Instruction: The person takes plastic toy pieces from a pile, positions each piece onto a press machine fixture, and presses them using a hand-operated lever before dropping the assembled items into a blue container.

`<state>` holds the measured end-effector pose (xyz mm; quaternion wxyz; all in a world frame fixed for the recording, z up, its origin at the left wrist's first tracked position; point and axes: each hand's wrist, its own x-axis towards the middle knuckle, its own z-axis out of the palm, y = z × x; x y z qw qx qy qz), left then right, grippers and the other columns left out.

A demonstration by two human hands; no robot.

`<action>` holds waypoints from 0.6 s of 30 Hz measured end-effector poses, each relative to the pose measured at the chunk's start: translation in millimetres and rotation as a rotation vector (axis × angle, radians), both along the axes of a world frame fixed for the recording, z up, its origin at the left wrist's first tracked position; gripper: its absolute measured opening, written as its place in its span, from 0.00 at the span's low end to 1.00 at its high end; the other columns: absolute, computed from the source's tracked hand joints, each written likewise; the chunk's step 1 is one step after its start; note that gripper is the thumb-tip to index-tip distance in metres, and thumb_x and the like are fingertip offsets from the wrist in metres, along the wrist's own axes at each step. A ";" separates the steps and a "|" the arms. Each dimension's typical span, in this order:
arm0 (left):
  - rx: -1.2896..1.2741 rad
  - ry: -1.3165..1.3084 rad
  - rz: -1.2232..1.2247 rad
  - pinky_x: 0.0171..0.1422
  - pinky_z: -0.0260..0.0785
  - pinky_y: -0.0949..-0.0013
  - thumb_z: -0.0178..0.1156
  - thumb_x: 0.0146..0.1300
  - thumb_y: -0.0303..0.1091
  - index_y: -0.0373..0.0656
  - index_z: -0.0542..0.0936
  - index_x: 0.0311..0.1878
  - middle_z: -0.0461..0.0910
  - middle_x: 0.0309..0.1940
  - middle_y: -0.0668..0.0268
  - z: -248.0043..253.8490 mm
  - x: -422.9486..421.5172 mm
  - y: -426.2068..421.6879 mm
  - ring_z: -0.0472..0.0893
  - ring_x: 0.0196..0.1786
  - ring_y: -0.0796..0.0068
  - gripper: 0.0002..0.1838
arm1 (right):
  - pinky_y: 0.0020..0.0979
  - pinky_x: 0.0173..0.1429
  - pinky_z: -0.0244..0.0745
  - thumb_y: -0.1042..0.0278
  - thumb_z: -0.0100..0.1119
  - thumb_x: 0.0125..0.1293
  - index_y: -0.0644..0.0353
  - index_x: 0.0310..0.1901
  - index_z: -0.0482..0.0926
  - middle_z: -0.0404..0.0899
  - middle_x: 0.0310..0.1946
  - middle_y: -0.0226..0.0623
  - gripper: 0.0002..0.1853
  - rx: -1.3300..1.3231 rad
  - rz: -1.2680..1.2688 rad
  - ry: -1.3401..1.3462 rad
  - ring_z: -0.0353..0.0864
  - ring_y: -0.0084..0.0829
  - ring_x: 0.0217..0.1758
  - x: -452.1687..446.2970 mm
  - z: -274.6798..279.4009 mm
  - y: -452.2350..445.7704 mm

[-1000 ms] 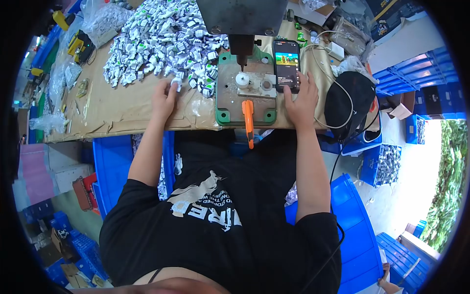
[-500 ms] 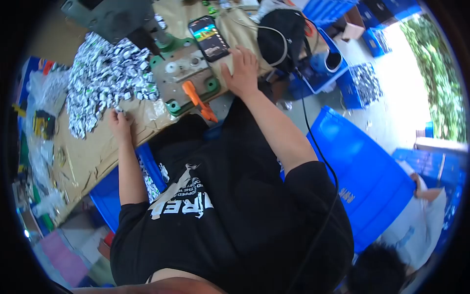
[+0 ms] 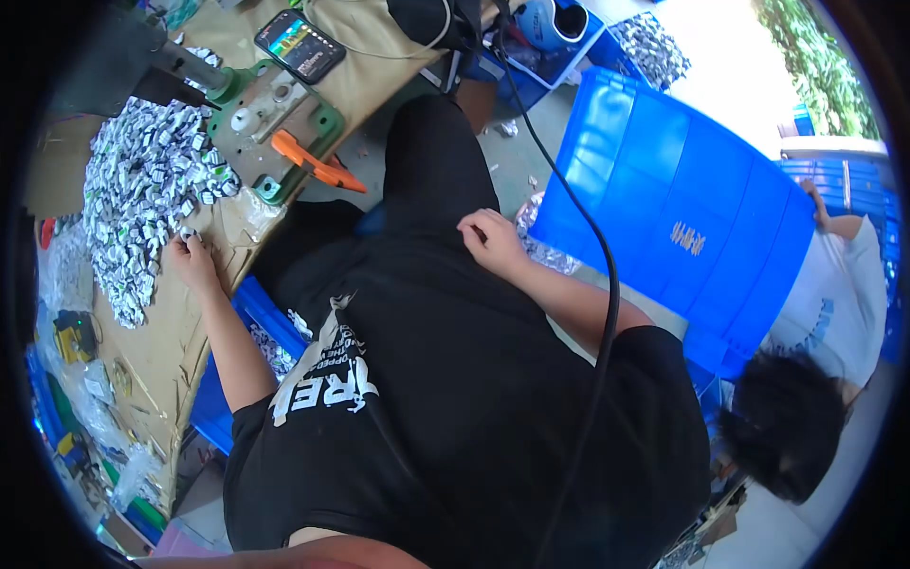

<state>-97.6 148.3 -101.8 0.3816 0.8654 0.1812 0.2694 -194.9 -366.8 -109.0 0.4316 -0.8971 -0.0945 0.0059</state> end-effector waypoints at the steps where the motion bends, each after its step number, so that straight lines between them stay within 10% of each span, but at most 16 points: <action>1: -0.007 -0.021 0.003 0.37 0.68 0.70 0.56 0.59 0.31 0.34 0.79 0.38 0.79 0.28 0.64 1.3 0.3 -3.1 0.75 0.31 0.77 0.09 | 0.31 0.37 0.73 0.73 0.57 0.62 0.62 0.36 0.79 0.79 0.32 0.40 0.03 0.078 -0.085 0.056 0.80 0.38 0.33 -13.3 -4.5 -4.2; 14: 0.207 0.125 -0.009 0.38 0.71 0.62 0.59 0.59 0.37 0.38 0.81 0.41 0.81 0.28 0.58 -5.2 3.5 1.3 0.79 0.31 0.65 0.13 | 0.37 0.38 0.72 0.53 0.47 0.69 0.65 0.34 0.81 0.80 0.25 0.45 0.22 -0.164 -0.527 0.559 0.81 0.33 0.30 -130.6 -155.6 -92.7; 18: 0.214 0.201 -0.016 0.40 0.71 0.62 0.57 0.60 0.37 0.38 0.80 0.44 0.82 0.32 0.57 -8.7 5.0 10.5 0.80 0.33 0.62 0.14 | 0.46 0.47 0.73 0.52 0.47 0.65 0.63 0.35 0.81 0.80 0.34 0.55 0.21 -0.139 -0.592 0.614 0.80 0.54 0.42 -128.1 -155.0 -81.8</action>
